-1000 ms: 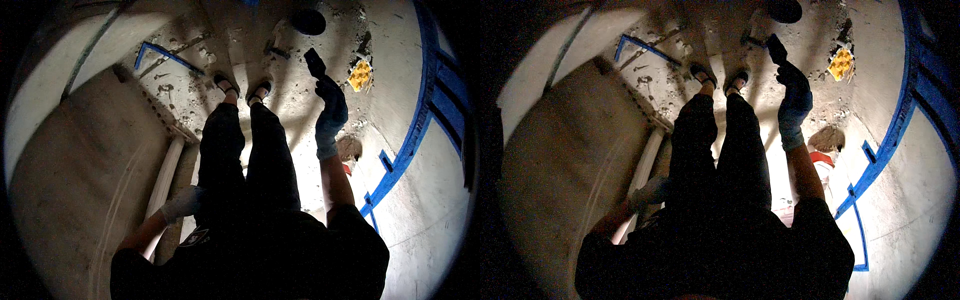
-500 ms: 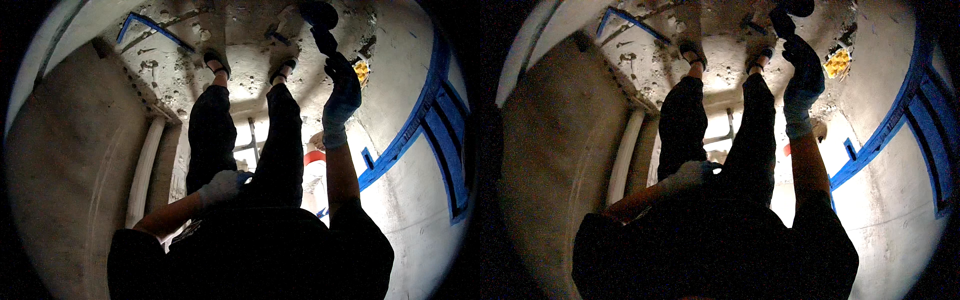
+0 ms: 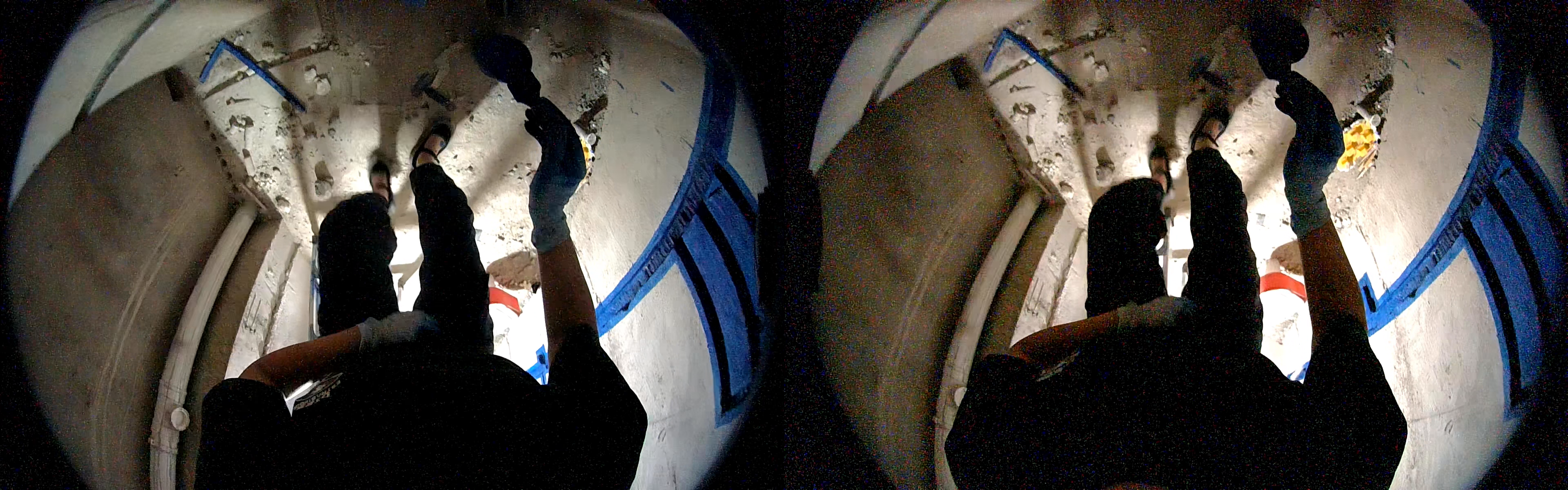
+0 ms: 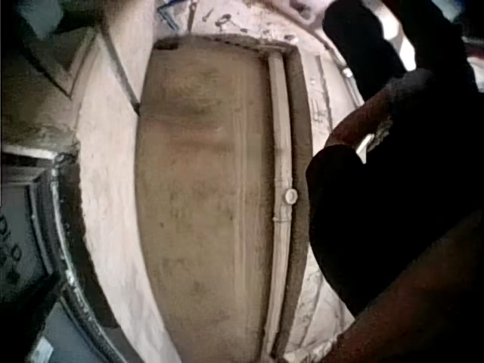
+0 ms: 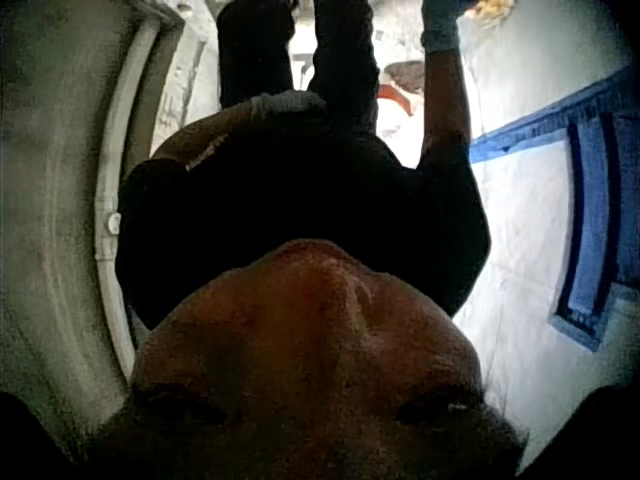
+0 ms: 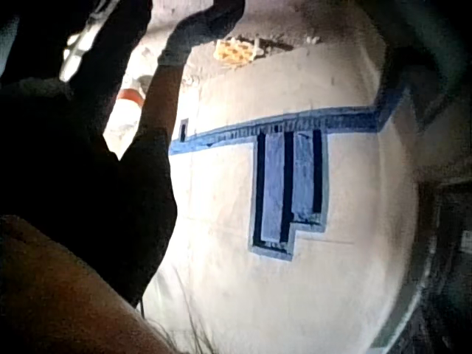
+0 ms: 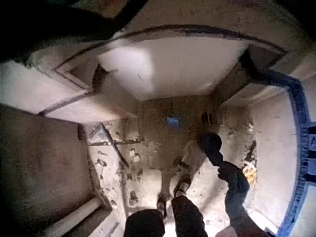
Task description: The person applies blue paint to wall seams and pipes using a spray bottle and a brush, and handles a blue metal frame piece.
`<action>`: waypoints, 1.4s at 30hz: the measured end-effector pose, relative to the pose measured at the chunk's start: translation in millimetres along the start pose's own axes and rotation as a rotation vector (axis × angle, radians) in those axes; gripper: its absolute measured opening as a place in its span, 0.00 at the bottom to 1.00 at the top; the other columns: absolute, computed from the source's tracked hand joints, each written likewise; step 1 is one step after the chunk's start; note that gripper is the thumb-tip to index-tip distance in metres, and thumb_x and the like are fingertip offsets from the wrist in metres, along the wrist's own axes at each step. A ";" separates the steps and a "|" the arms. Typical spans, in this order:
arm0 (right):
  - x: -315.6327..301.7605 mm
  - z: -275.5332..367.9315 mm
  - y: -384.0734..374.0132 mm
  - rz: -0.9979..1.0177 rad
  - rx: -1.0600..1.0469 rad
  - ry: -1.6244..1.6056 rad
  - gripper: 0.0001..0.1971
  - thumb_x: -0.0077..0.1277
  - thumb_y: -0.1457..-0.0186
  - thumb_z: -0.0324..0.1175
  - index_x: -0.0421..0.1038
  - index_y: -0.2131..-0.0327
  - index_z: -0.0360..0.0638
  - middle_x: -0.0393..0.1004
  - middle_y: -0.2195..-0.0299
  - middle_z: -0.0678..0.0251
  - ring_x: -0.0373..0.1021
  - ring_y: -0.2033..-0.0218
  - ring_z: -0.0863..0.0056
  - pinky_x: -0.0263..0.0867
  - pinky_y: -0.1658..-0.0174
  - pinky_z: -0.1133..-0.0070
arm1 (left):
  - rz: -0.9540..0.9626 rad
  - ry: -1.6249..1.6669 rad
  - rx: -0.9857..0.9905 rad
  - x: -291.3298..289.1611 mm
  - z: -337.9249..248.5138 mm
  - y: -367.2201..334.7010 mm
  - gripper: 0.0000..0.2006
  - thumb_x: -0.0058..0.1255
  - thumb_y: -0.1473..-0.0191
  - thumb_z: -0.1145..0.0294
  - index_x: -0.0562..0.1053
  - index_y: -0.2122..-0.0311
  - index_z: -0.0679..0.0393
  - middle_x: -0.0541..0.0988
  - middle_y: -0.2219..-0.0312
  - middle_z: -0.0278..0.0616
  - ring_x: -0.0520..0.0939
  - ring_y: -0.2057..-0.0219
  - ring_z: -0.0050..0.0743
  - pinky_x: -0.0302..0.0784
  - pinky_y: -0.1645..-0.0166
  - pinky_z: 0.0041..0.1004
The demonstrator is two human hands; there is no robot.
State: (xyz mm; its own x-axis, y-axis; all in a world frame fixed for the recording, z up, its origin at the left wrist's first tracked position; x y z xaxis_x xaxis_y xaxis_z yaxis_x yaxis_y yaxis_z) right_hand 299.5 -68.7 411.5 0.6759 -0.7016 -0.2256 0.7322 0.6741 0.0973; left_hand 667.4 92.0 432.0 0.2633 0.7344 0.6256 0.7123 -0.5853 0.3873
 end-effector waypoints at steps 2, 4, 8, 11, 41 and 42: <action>-11.9 0.4 -2.4 -0.057 0.020 -0.024 0.14 0.36 0.44 0.21 0.68 0.57 0.29 0.73 0.60 0.56 0.71 0.61 0.68 0.69 0.56 0.75 | 0.072 0.121 0.037 9.4 15.8 -4.0 0.17 0.38 0.44 0.69 0.68 0.50 0.58 0.69 0.52 0.51 0.70 0.49 0.44 0.63 0.44 0.39; -22.9 -11.0 -6.8 -0.043 0.004 0.024 0.15 0.34 0.44 0.23 0.68 0.57 0.30 0.73 0.60 0.56 0.72 0.62 0.68 0.69 0.57 0.75 | 0.158 0.155 0.139 2.9 -1.8 -17.9 0.17 0.37 0.44 0.69 0.68 0.50 0.59 0.70 0.52 0.51 0.71 0.51 0.44 0.64 0.44 0.39; -41.1 -54.4 -16.1 -0.143 0.044 0.001 0.16 0.32 0.41 0.28 0.69 0.58 0.30 0.74 0.63 0.57 0.72 0.65 0.70 0.69 0.61 0.76 | 0.384 0.142 -0.072 14.6 60.6 -47.6 0.17 0.39 0.45 0.68 0.68 0.51 0.62 0.73 0.56 0.53 0.74 0.54 0.43 0.66 0.46 0.39; -61.9 -126.6 -28.4 -0.195 0.068 0.043 0.16 0.33 0.40 0.33 0.69 0.60 0.32 0.75 0.66 0.60 0.71 0.71 0.73 0.67 0.68 0.80 | 0.163 -0.031 -0.102 -58.3 44.1 -41.4 0.16 0.43 0.46 0.67 0.69 0.54 0.61 0.74 0.59 0.51 0.75 0.56 0.42 0.68 0.49 0.37; 0.8 -422.8 -131.6 0.181 0.598 0.354 0.09 0.46 0.48 0.32 0.67 0.79 0.40 0.69 0.85 0.69 0.63 0.88 0.80 0.59 0.85 0.81 | -1.959 -2.041 0.658 -616.7 -138.1 260.0 0.15 0.55 0.53 0.76 0.73 0.56 0.55 0.72 0.52 0.45 0.71 0.51 0.42 0.65 0.47 0.34; 15.6 -400.9 -132.1 0.178 0.603 0.298 0.08 0.47 0.48 0.32 0.67 0.77 0.40 0.67 0.87 0.71 0.62 0.89 0.79 0.59 0.84 0.81 | -1.958 -2.079 0.683 -607.9 -147.3 272.8 0.15 0.55 0.53 0.76 0.74 0.57 0.54 0.72 0.52 0.44 0.71 0.50 0.42 0.65 0.47 0.34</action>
State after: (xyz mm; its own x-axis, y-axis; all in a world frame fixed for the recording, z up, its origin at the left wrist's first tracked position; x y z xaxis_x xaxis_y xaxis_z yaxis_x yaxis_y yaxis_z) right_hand 179.8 -76.1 6.5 0.8014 -0.4410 -0.4042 0.5893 0.4662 0.6598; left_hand 605.8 -564.7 257.1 -0.6645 -0.4261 -0.6139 0.5977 0.1901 -0.7789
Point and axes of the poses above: each hand's wrist, its own y-axis away from the middle knuckle, its own x-axis out of the palm, z = x × y, the point moved 5 cm from there along -y, towards the middle knuckle
